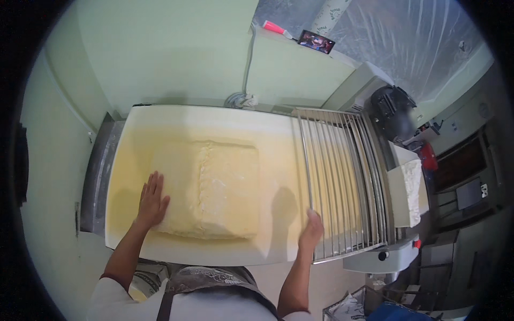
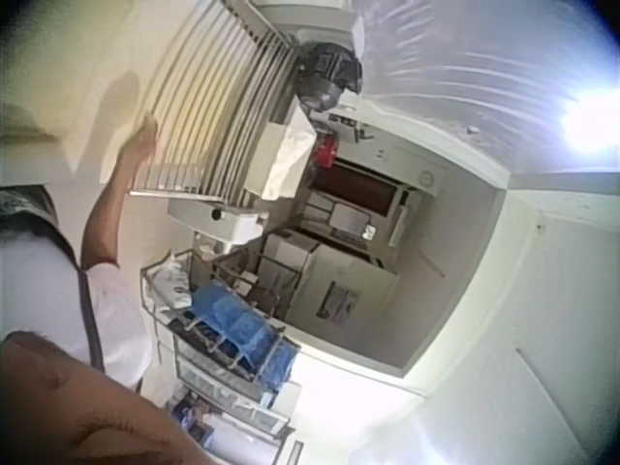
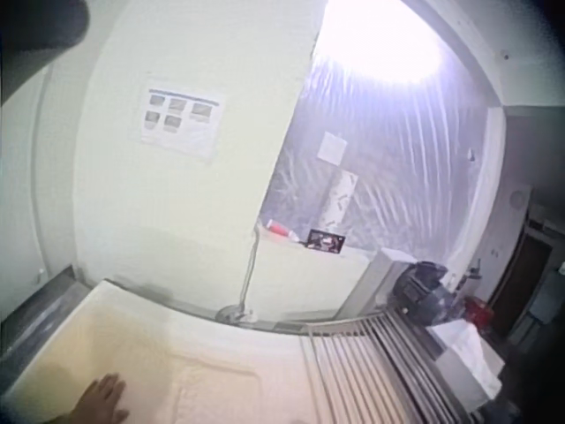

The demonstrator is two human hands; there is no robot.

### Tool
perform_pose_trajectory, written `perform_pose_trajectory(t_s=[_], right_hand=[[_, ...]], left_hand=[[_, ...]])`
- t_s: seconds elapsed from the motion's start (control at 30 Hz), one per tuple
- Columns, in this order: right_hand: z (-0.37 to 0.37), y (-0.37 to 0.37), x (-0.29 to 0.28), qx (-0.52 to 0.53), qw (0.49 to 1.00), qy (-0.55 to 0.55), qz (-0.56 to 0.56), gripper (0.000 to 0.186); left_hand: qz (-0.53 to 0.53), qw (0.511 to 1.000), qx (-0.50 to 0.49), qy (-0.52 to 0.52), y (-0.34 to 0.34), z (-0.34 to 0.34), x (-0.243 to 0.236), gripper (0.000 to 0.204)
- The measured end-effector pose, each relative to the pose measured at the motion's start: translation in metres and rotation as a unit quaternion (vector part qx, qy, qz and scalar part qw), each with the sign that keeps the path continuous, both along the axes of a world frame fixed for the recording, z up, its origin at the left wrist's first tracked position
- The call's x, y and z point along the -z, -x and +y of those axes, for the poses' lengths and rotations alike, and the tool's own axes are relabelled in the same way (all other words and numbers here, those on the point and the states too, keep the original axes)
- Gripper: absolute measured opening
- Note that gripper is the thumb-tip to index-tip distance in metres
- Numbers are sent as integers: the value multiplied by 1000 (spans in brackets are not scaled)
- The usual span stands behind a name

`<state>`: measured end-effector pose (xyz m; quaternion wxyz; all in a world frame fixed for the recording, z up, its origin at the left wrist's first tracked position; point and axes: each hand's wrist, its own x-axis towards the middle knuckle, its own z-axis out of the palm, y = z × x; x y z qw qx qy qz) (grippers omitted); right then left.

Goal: The person folds dough over a butter block and seals the edges by hand, then rolls and flattens the dough using an electric dough sheeter. Afterwards, the person folds the laminated dough sheet, trims dough sections with a knife, and presses the seams together.

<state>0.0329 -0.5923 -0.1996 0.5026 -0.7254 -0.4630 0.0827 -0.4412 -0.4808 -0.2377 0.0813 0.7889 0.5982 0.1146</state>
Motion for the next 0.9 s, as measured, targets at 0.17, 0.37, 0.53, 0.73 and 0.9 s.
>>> perform_pose_trajectory(t_s=[0.17, 0.37, 0.53, 0.73, 0.9], right_hand=[[190, 57, 57, -245, 932, 259, -75, 83], [256, 59, 32, -176, 871, 313, 337, 50], [234, 68, 10, -274, 855, 281, 341, 52], [237, 64, 26, -446, 794, 228, 344, 63], [211, 142, 93, -232, 776, 140, 570, 68]], left_hand=[[-238, 939, -245, 28, 17, 133, 32, 59], [-507, 732, -278, 362, 41, 189, 15, 49], [-530, 746, -225, 336, 16, 167, -23, 50], [-649, 668, -151, 332, 18, 160, -7, 63], [-653, 582, -173, 454, 17, 177, -12, 65]])
